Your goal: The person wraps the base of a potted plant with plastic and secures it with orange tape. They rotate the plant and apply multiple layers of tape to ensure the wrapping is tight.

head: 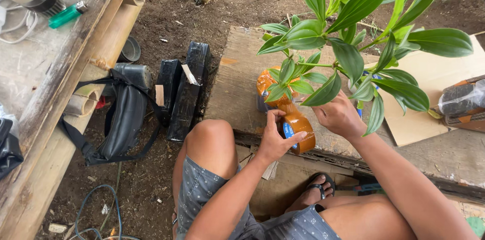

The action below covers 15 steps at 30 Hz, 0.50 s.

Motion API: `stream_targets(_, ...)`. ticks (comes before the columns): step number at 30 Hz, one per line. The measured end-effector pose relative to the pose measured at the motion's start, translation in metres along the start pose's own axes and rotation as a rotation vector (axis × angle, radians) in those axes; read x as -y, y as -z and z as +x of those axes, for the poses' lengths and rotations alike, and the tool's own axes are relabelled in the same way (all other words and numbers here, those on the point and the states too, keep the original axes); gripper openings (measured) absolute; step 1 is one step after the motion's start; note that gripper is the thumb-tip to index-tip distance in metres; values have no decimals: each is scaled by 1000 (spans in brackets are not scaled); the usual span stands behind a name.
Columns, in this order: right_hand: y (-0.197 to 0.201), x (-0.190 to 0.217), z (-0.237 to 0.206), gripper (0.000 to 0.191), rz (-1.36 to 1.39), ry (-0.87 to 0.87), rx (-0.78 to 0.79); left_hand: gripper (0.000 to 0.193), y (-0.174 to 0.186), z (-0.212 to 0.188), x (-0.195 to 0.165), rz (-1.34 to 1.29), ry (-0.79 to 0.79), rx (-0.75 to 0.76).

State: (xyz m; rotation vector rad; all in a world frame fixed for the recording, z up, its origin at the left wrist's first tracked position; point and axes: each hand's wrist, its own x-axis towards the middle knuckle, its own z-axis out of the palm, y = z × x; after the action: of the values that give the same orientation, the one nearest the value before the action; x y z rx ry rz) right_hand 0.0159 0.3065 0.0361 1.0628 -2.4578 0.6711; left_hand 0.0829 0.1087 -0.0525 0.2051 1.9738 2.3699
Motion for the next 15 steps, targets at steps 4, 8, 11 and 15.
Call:
stream_targets(4,-6,1,2,28,2,9,77,74,0,0,1,16,-22,-7)
stream_targets(8,-23,-18,-2,29,-127,156,94,72,-1,1,1,-62,5,7)
stream_targets(11,-29,-28,-9,23,-127,-9,113,70,0,3,-1,-121,20,43)
stream_targets(15,-29,-32,-7,59,-150,-207,124,76,1,7,-5,-222,113,70)
